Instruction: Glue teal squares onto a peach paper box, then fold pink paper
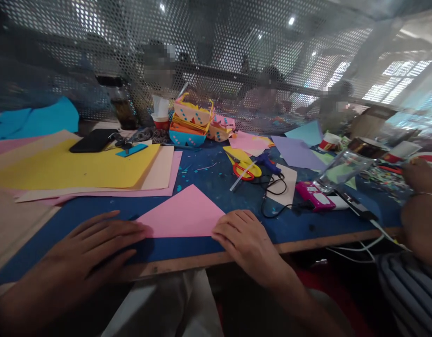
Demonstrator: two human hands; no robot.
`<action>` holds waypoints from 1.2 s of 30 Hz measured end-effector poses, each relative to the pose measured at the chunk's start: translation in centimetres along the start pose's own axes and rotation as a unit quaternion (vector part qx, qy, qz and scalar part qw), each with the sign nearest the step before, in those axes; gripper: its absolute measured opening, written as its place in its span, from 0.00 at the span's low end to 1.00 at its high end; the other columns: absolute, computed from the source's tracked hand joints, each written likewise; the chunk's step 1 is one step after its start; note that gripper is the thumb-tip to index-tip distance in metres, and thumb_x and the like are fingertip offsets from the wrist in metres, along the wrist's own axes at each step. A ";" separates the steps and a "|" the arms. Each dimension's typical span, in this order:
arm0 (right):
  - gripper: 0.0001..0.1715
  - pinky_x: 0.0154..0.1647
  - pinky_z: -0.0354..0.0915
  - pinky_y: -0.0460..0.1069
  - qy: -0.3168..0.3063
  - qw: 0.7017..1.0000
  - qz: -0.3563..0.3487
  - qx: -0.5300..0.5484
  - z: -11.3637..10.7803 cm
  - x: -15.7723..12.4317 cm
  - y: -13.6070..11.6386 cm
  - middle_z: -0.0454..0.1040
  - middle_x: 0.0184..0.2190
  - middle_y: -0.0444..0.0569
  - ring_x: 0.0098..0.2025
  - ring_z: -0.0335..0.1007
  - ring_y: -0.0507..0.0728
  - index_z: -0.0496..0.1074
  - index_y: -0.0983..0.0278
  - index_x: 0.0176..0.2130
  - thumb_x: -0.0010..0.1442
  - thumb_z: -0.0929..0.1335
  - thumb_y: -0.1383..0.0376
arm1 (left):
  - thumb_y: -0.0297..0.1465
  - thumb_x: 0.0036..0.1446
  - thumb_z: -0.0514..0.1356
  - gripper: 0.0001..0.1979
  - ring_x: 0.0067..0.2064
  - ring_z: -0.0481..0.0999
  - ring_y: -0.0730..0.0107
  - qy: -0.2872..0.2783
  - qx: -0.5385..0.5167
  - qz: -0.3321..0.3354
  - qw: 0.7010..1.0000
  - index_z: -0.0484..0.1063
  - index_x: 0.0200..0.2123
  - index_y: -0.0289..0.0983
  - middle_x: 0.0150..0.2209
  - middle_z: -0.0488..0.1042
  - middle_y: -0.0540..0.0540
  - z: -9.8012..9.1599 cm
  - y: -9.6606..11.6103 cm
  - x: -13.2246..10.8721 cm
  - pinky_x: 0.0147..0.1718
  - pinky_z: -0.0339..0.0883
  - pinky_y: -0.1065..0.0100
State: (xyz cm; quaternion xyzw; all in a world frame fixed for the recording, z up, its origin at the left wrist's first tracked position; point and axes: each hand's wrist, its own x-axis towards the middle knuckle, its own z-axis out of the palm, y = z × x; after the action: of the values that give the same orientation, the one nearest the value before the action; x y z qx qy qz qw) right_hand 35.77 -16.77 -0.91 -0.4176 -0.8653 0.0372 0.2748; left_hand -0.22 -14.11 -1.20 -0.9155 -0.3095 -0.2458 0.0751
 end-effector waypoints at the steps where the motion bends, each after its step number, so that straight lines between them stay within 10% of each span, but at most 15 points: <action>1: 0.06 0.51 0.66 0.57 0.007 1.000 -0.003 -0.006 0.0 0.0 -0.1 0.80 0.44 0.48 0.47 0.74 0.59 0.74 0.57 0.47 0.71 0.68 0.66 | 0.33 0.70 0.56 0.16 0.52 0.80 0.66 0.008 -0.005 0.010 1.000 0.74 0.57 0.50 0.53 0.82 0.56 -0.1 0.0 0.3 0.62 0.62 0.58; 26: 0.05 0.52 0.64 0.56 0.028 0.994 -0.056 -0.094 0.3 0.1 -1.5 0.80 0.43 0.49 0.46 0.75 0.58 0.73 0.64 0.46 0.72 0.67 0.69 | 0.26 0.68 0.55 0.11 0.37 0.76 0.61 0.047 0.095 0.101 0.989 0.76 0.35 0.38 0.34 0.78 0.46 0.6 0.1 2.9 0.41 0.67 0.59; 36: 0.06 0.51 0.63 0.56 0.020 0.991 -0.077 -0.108 0.7 0.9 -3.4 0.80 0.40 0.48 0.45 0.75 0.57 0.74 0.64 0.44 0.73 0.66 0.68 | 0.25 0.70 0.55 0.10 0.37 0.76 0.64 0.058 0.036 0.097 0.993 0.75 0.37 0.37 0.34 0.79 0.48 -0.1 1.0 1.3 0.49 0.65 0.56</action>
State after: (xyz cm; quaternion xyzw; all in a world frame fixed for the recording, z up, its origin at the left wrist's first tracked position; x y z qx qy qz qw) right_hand 32.59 -18.17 -0.10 -0.3779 -0.8881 -0.0864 0.2470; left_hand 1.24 -14.27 -0.48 -0.9220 -0.2230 -0.2792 0.1491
